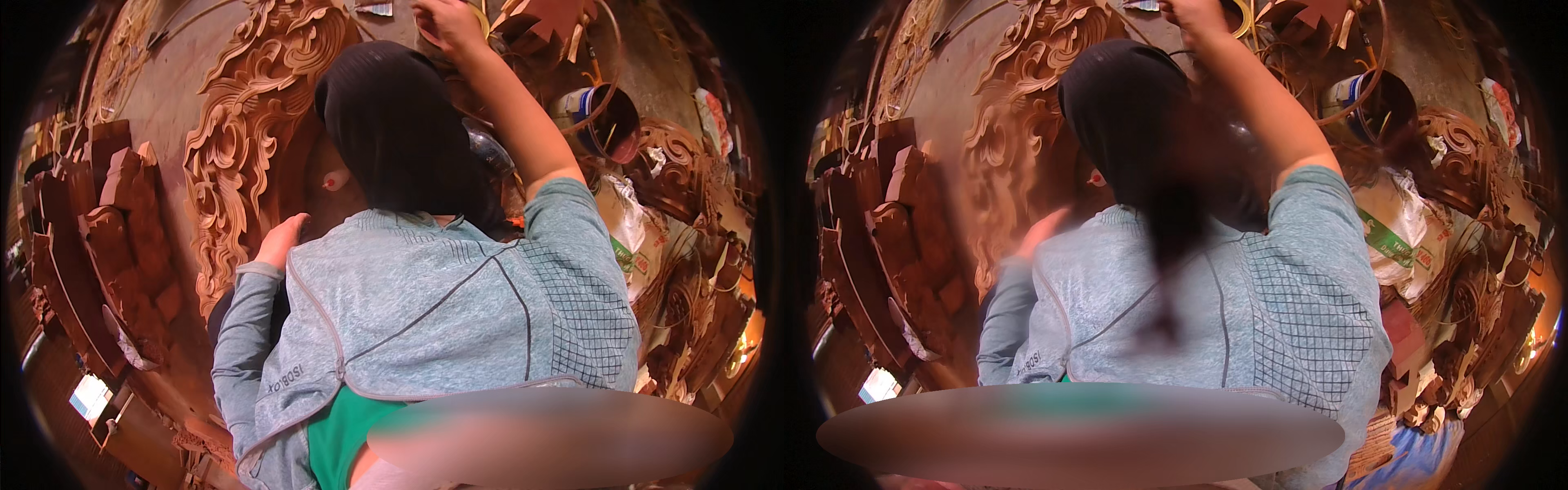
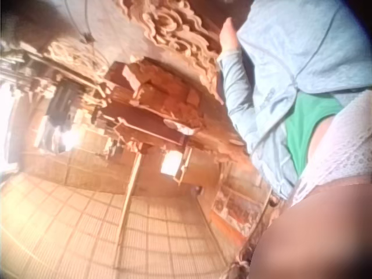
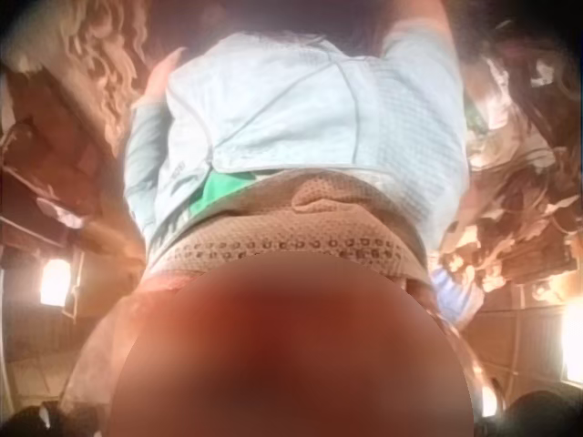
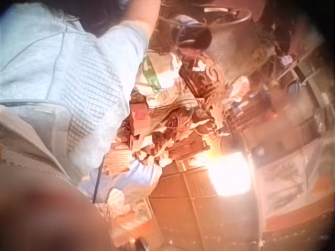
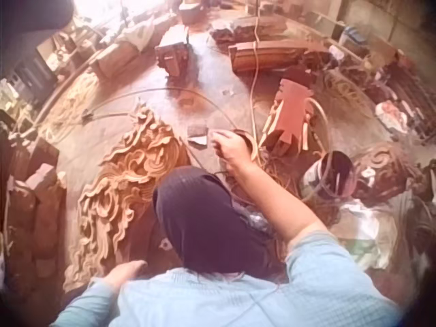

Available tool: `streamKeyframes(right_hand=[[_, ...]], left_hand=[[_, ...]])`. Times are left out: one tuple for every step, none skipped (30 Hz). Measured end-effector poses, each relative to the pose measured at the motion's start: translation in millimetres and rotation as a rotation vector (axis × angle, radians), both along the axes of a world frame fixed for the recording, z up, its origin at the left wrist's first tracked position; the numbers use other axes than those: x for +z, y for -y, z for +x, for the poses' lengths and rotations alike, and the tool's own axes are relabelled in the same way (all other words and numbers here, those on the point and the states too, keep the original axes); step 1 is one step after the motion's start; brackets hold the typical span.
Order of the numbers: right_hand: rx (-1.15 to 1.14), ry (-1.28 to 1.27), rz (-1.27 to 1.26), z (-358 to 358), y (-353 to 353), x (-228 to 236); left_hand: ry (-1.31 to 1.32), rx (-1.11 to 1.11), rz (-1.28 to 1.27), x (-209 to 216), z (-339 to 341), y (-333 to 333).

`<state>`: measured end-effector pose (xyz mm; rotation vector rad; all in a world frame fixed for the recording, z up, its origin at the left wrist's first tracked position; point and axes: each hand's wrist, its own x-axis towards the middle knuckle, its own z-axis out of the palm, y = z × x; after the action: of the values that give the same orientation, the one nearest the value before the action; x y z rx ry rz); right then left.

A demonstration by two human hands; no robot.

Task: The person sits on the floor and assembles a large, ornate wooden carving by applying glue and attaching pre-carved wooden pieces. They repeatedly apply glue from a bottle and press the pieces into place on a large wooden base.

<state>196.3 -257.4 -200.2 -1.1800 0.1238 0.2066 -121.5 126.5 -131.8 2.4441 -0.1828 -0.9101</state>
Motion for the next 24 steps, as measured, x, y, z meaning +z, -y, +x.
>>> streamKeyframes(right_hand=[[-0.009,0.07,0.094,0,-27,33],[-0.016,0.14,0.191,-6,-52,71],[0.072,0.129,0.05,-4,-63,97],[0.151,0.12,-0.074,2,-72,118],[0.169,0.304,-0.068,13,-92,131],[0.18,0.496,-0.083,25,-106,151],[0.209,0.595,-0.209,27,-121,179],[0.237,0.692,-0.339,25,-137,205],[0.156,0.881,-0.337,25,-157,220],[0.155,0.998,-0.444,27,-174,225],[0.151,1.116,-0.554,29,-190,229],[0.147,1.234,-0.651,27,-208,232],[0.25,1.238,-0.719,23,-226,226],[0.352,1.242,-0.788,15,-243,216],[0.264,1.301,-0.987,7,-264,189],[0.591,1.118,-1.125,1,-260,182],[0.755,1.157,-1.296,-2,-255,174],[0.922,1.191,-1.464,-6,-252,166],[0.988,1.208,-1.552,-15,-243,153],[1.031,1.259,-1.634,-19,-242,149],[1.034,1.207,-1.601,-17,-244,141],[1.038,1.148,-1.578,-10,-245,128],[1.046,1.099,-1.543,-5,-249,122],[1.104,1.049,-1.62,-3,-249,120]], left_hand=[[0.015,-0.027,0.046,3,3,5],[0.029,-0.05,0.093,6,5,9],[0.04,-0.043,0.065,-1,5,13],[0.051,-0.042,0.056,-1,7,17],[0.061,-0.039,0.05,-1,9,19],[0.057,-0.056,0.072,-10,15,24],[0.042,-0.056,0.12,-22,16,20],[0.025,-0.055,0.164,-29,18,18],[0.046,-0.018,0.176,-29,25,19],[0.065,0.016,0.189,-25,32,21],[0.084,0.047,0.2,-23,38,23],[0.065,0.073,0.201,-24,37,18],[0.035,0.1,0.214,-25,33,9],[0.006,0.127,0.228,-25,29,1],[-0.034,0.089,0.277,-26,29,1],[0.042,0.085,0.276,-22,27,2],[0.119,0.068,0.271,-13,31,9],[0.195,0.051,0.27,-2,33,17],[0.232,0.104,0.13,26,37,43],[0.279,0.223,0.0,44,41,57],[0.329,0.339,-0.138,59,47,73],[0.358,0.384,-0.374,84,54,95],[0.3,0.515,-0.649,102,55,116],[0.487,0.393,-0.758,126,60,133]])
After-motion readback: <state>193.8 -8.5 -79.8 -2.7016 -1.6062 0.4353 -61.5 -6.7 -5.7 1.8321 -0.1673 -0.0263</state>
